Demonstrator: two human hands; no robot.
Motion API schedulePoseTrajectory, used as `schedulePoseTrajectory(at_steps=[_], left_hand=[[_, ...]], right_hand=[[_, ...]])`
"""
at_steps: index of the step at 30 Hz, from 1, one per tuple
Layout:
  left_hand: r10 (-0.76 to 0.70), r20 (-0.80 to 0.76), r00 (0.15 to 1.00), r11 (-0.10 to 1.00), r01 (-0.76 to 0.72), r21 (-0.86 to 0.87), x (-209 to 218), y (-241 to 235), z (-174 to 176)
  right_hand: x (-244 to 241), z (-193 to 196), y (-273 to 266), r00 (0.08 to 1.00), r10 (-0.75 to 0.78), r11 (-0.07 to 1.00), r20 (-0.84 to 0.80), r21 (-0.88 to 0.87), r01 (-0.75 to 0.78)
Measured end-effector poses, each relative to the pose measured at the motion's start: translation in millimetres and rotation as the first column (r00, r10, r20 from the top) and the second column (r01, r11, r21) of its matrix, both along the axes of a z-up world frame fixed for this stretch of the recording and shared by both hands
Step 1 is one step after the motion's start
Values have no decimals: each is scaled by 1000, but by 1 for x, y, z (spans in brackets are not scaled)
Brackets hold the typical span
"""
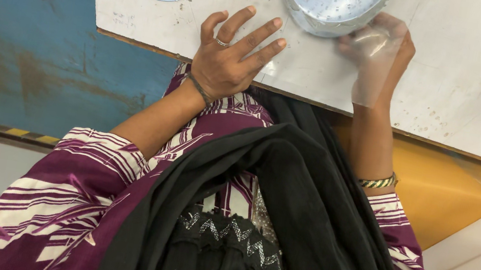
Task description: The person spreads a gray paste over a circular LED module using a small tool, then places a clear plastic sheet over it and smooths it with their hands. They repeat this process on a second LED module.
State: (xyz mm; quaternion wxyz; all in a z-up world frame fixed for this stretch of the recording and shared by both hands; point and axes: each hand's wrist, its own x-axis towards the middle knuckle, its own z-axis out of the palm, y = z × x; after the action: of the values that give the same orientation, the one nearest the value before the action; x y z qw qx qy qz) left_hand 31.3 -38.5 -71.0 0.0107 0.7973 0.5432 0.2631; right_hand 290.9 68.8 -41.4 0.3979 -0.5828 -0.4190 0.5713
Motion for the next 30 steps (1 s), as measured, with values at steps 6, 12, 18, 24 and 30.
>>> schedulePoseTrajectory(at_steps=[6, 12, 18, 24, 30], left_hand=[[-10, 120, 993, 998, 18, -59, -2, 8, 27], [0, 223, 975, 988, 34, -149, -10, 17, 84], [39, 316, 948, 980, 26, -198, -16, 38, 132], [84, 429, 899, 968, 28, -249, -17, 41, 136], [-20, 167, 986, 986, 47, -159, -2, 16, 90]], right_hand=[[1, -6, -1, 999, -37, 996, -14, -81, 35], [0, -9, -7, 994, -79, 983, -74, -171, 65], [4, -7, -4, 992, -89, 986, -86, -151, 76], [26, -37, 14, 999, -7, 997, 44, 73, 4], [40, -49, 41, 711, -26, 940, 702, 260, -222]])
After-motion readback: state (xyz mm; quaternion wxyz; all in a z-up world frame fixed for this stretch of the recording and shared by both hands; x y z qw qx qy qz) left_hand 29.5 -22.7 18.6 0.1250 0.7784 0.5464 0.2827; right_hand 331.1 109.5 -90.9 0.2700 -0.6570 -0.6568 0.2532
